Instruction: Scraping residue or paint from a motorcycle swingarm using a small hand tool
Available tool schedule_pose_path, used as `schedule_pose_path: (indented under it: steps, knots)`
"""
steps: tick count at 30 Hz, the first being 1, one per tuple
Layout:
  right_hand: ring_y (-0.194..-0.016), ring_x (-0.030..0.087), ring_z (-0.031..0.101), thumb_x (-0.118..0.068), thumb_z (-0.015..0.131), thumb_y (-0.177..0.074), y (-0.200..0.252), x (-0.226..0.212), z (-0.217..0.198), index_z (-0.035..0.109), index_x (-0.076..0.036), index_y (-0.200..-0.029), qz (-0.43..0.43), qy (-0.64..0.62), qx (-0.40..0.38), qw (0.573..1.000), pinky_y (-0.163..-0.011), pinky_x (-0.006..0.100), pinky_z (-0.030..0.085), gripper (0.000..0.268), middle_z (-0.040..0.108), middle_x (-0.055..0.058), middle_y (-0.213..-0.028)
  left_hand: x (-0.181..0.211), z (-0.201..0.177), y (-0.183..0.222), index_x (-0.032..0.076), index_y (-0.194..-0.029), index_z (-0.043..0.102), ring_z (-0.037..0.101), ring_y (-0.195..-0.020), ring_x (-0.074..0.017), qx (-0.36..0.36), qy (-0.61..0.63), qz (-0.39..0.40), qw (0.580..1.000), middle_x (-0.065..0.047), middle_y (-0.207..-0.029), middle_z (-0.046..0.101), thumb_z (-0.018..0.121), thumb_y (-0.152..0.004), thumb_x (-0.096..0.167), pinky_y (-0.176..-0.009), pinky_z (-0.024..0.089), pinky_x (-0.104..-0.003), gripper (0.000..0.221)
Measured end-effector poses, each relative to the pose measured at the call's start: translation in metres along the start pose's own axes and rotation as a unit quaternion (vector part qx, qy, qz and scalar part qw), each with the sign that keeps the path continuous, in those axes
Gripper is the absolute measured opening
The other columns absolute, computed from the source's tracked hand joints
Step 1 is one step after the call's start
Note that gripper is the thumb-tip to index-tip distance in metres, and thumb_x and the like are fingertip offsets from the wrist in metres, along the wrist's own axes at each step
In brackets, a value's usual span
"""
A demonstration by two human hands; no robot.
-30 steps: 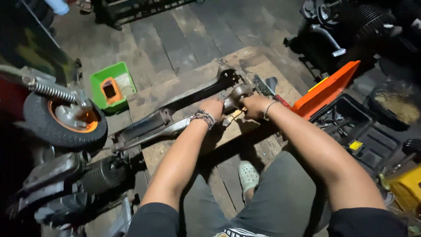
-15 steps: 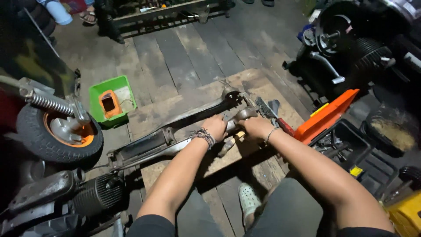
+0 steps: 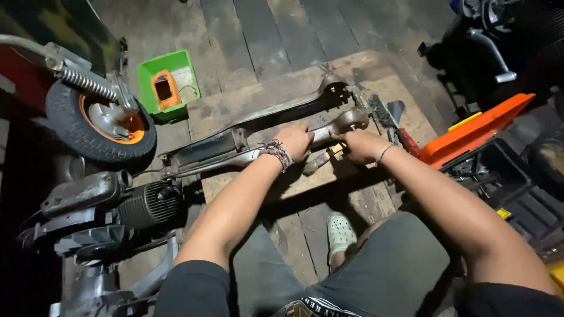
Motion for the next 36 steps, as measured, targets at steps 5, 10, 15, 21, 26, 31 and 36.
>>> schedule_pose_path:
  steps: [5,10,15,21,26,31,36]
  knots:
    - [-0.114,0.041,0.069,-0.021,0.074,-0.081,-0.006,-0.007,-0.003,0.067,-0.003,-0.130,0.002,0.041,0.019,0.999,-0.096,0.053,0.057,0.053,0.073,0.026,-0.114,0.008,0.001,-0.001,0.013,-0.125,0.068,0.058,-0.113,-0.0281,0.007,-0.006,0.008,1.000,-0.009,-0.116,0.056,0.081,-0.080,0.043,-0.091,0.060,-0.040,0.056]
    - [-0.118,0.043,0.067,-0.014,0.071,-0.080,-0.004,-0.011,-0.001,0.059,-0.006,-0.142,-0.013,0.006,0.006,1.000,-0.098,0.054,0.056,0.064,0.071,0.027,-0.118,0.011,-0.005,-0.006,0.016,-0.135,0.062,0.056,-0.115,-0.0278,-0.003,-0.033,0.009,0.999,-0.009,-0.119,0.052,0.082,-0.079,0.043,-0.091,0.061,-0.039,0.065]
    - [-0.118,0.045,0.066,-0.016,0.073,-0.085,0.010,-0.021,-0.016,0.061,0.002,-0.136,0.000,-0.008,0.002,1.000,-0.100,0.053,0.055,0.055,0.069,0.031,-0.121,0.006,0.027,-0.027,0.026,-0.140,0.060,0.055,-0.119,-0.0299,-0.018,-0.082,0.006,0.996,-0.010,-0.124,0.052,0.071,-0.088,0.038,-0.091,0.057,-0.041,0.055]
    - [-0.120,0.041,0.066,-0.028,0.065,-0.088,0.001,-0.014,-0.007,0.052,-0.013,-0.149,-0.008,0.005,0.019,1.000,-0.104,0.054,0.053,0.063,0.071,0.026,-0.121,0.010,0.015,-0.028,0.026,-0.146,0.056,0.051,-0.131,-0.0343,-0.060,-0.043,-0.003,0.997,-0.013,-0.133,0.049,0.072,-0.087,0.042,-0.096,0.057,-0.046,0.063]
    - [-0.112,0.042,0.070,-0.027,0.070,-0.084,0.017,-0.040,-0.027,0.071,-0.001,-0.120,0.013,0.046,0.003,0.999,-0.094,0.054,0.057,0.045,0.073,0.026,-0.114,0.000,0.024,-0.037,0.020,-0.137,0.064,0.056,-0.125,-0.0344,-0.058,-0.022,-0.006,0.998,-0.013,-0.129,0.052,0.076,-0.085,0.048,-0.096,0.057,-0.047,0.061]
    - [-0.111,0.039,0.071,-0.026,0.071,-0.084,-0.003,-0.033,-0.013,0.072,-0.002,-0.115,-0.001,0.082,0.003,0.997,-0.093,0.052,0.057,0.040,0.074,0.023,-0.112,-0.004,0.021,-0.032,0.017,-0.125,0.071,0.057,-0.122,-0.0328,-0.050,-0.033,-0.002,0.998,-0.013,-0.126,0.054,0.077,-0.082,0.052,-0.095,0.057,-0.047,0.056]
    - [-0.109,0.043,0.071,-0.027,0.067,-0.086,-0.010,-0.032,-0.006,0.074,0.000,-0.105,-0.007,0.077,0.004,0.997,-0.091,0.053,0.058,0.034,0.074,0.025,-0.111,0.001,0.018,-0.025,0.011,-0.116,0.074,0.058,-0.119,-0.0329,-0.026,-0.015,0.010,1.000,-0.012,-0.119,0.055,0.079,-0.080,0.045,-0.091,0.059,-0.046,0.050]
Point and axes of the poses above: each hand's wrist, its own y-axis away from the middle knuckle, its own z-axis out of the palm, x = y × z, the point moved 1 cm from there along -y, towards the middle knuckle
